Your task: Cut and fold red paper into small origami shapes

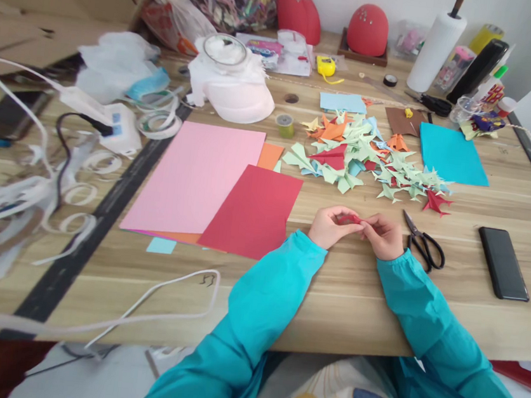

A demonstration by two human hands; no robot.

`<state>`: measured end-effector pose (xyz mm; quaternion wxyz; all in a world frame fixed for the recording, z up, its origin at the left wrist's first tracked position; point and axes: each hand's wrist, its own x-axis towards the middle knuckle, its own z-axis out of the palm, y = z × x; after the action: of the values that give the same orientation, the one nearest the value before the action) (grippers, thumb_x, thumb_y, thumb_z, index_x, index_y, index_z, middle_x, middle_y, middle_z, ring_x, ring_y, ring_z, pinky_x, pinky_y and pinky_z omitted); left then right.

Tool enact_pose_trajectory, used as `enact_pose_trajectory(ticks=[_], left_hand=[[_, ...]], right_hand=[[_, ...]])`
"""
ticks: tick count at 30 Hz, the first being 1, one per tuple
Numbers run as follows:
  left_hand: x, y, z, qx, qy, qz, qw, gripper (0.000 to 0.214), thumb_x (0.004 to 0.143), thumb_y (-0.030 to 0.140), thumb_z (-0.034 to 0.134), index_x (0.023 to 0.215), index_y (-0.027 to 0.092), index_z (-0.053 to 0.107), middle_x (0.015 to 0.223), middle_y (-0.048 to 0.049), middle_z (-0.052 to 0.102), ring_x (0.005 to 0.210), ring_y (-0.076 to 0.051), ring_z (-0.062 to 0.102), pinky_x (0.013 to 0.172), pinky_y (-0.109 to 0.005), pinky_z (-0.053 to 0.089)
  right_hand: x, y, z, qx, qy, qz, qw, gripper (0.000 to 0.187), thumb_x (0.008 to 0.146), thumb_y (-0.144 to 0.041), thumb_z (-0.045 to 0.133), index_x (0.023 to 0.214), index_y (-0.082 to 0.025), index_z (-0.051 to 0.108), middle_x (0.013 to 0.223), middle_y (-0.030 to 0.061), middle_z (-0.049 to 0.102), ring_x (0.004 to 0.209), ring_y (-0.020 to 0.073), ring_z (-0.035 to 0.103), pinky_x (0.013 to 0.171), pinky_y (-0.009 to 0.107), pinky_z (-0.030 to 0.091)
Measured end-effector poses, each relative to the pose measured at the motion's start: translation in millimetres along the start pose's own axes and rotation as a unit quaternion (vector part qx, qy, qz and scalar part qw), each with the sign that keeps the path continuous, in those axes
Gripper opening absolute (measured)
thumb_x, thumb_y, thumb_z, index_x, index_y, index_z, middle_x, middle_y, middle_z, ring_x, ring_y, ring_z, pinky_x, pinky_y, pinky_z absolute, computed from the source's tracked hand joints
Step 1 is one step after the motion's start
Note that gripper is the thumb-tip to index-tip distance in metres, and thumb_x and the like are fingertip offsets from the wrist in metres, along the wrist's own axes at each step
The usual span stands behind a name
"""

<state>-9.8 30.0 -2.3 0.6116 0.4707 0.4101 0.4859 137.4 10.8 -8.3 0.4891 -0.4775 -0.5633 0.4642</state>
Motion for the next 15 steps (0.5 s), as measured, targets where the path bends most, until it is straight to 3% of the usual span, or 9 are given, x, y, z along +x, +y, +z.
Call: enact_pose_trajectory(ticks=[4, 15], left_hand=[[-0.1, 1.0, -0.7, 0.002, 0.004, -0.016, 1.0, 0.03, 0.053, 0.034, 0.079, 0.069, 0.012, 0.066, 0.062, -0.0017, 0.065, 0.056, -0.011, 0.057, 0.06, -0.026, 0.048], [0.2, 4.4, -2.3, -0.016, -0.006, 0.009, 1.0, 0.028, 0.055, 0.034, 0.077, 0.069, 0.013, 0.065, 0.066, -0.0017, 0.066, 0.061, -0.012, 0.059, 0.063, -0.028, 0.05]], right_hand=[[-0.7, -3.5, 0.6, 0.008, -0.009, 0.0, 1.0, 0.026, 0.07, -0.043, 0.068, 0.072, -0.018, 0.063, 0.061, 0.0016, 0.065, 0.051, 0.0115, 0.058, 0.05, 0.026, 0.05], [0.7, -2.8, 0.2, 0.037, -0.003, 0.01, 0.999, 0.028, 0.066, -0.043, 0.072, 0.078, -0.018, 0.066, 0.065, 0.0021, 0.068, 0.055, 0.0134, 0.061, 0.054, 0.028, 0.053]])
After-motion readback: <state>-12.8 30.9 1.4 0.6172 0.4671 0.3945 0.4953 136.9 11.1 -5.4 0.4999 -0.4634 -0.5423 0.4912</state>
